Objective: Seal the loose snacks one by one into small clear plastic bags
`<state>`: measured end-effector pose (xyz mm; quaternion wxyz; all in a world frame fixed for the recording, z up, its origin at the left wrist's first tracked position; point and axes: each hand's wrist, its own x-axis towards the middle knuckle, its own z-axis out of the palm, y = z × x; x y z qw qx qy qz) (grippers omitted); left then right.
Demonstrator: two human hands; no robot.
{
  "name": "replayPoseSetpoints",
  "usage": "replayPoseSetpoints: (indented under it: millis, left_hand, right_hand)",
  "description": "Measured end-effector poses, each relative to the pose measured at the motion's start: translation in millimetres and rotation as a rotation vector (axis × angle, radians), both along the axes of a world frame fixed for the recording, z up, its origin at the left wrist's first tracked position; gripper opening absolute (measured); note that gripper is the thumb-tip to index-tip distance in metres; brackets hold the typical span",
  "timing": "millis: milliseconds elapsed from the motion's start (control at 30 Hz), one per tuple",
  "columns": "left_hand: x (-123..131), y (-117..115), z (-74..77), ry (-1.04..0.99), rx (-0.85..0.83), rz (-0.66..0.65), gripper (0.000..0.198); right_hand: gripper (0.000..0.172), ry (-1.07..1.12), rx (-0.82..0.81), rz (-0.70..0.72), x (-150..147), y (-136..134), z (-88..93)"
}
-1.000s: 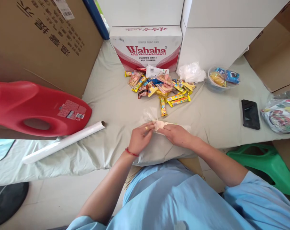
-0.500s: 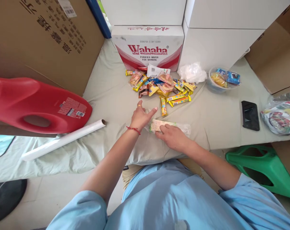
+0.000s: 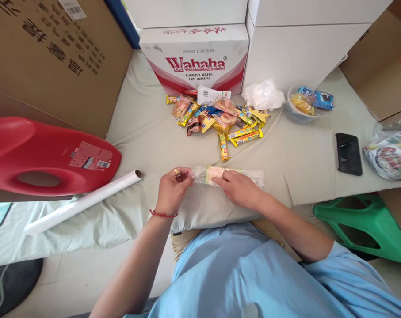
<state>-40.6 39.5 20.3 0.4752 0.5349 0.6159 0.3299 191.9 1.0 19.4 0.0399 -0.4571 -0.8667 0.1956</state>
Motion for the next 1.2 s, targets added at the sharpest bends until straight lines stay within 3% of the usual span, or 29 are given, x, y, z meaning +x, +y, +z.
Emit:
replayPoseSetpoints:
  millis: [100, 200, 300, 333, 400, 467, 500, 567, 667, 800, 900, 1067, 1200]
  left_hand:
    - [31.6, -15.8, 3.8, 0.138, 0.217, -0.120, 0.014]
    - [61.8, -31.3, -0.3, 0.361, 0.396, -0.286, 0.027]
    - [75.2, -48.1, -10.4, 0.623, 0.498, -0.399, 0.038]
    - [76.2, -53.5, -14.2, 0.697, 0.520, -0.427, 0.044]
    - [75.9, -62.4, -21.5, 0.809, 0.549, -0.465, 0.056]
    - [75.5, -67.8, -27.4, 0.884, 0.556, -0.489, 0.063]
    - [75.7, -69.1, -29.6, 0.911, 0.554, -0.495, 0.064]
    - [77.0, -70.0, -32.4, 0.945, 0.546, -0.497, 0.064]
    - [78.6, -69.8, -33.7, 0.968, 0.538, -0.488, 0.063]
    - [77.5, -71.1, -34.3, 0.972, 0.534, -0.480, 0.063]
    - [75.8, -72.9, -35.6, 0.950, 0.549, -0.445, 0.061]
    - [75.4, -72.7, -40.1, 0.897, 0.612, -0.409, 0.050]
    - [73.6, -71.3, -41.2, 0.781, 0.649, -0.454, 0.043]
  right_hand:
    - [0.043, 0.055, -0.001, -0.012, -3.6, -1.0, -2.6]
    - [0.030, 0.251, -0.039, -0.010, 4.8, -6.4, -2.3]
    - [0.025, 0.506, -0.121, -0.009, 28.9, -16.0, 2.2]
    - [0.025, 0.554, -0.116, -0.091, 38.3, -19.5, 2.8]
    - [0.028, 0.529, -0.012, -0.384, 55.1, -25.7, 0.2]
    - [0.036, 0.365, 0.129, -0.645, 66.2, -30.2, -8.4]
    - [0.041, 0.276, 0.172, -0.703, 69.2, -31.9, -14.0]
    - [0.039, 0.185, 0.181, -0.687, 71.7, -35.0, -24.0]
    - [0.019, 0.294, 0.113, -0.599, 71.7, -39.1, -26.2]
    - [0.020, 0.553, -0.147, -0.651, 68.7, -35.4, -2.6]
    - [0.022, 0.606, -0.267, -0.692, 54.3, -17.6, 15.9]
    - [0.008, 0.350, -0.178, -0.608, 2.6, 27.5, 21.2]
    - [0.018, 0.033, -0.132, -0.525, -32.0, 42.2, 19.0]
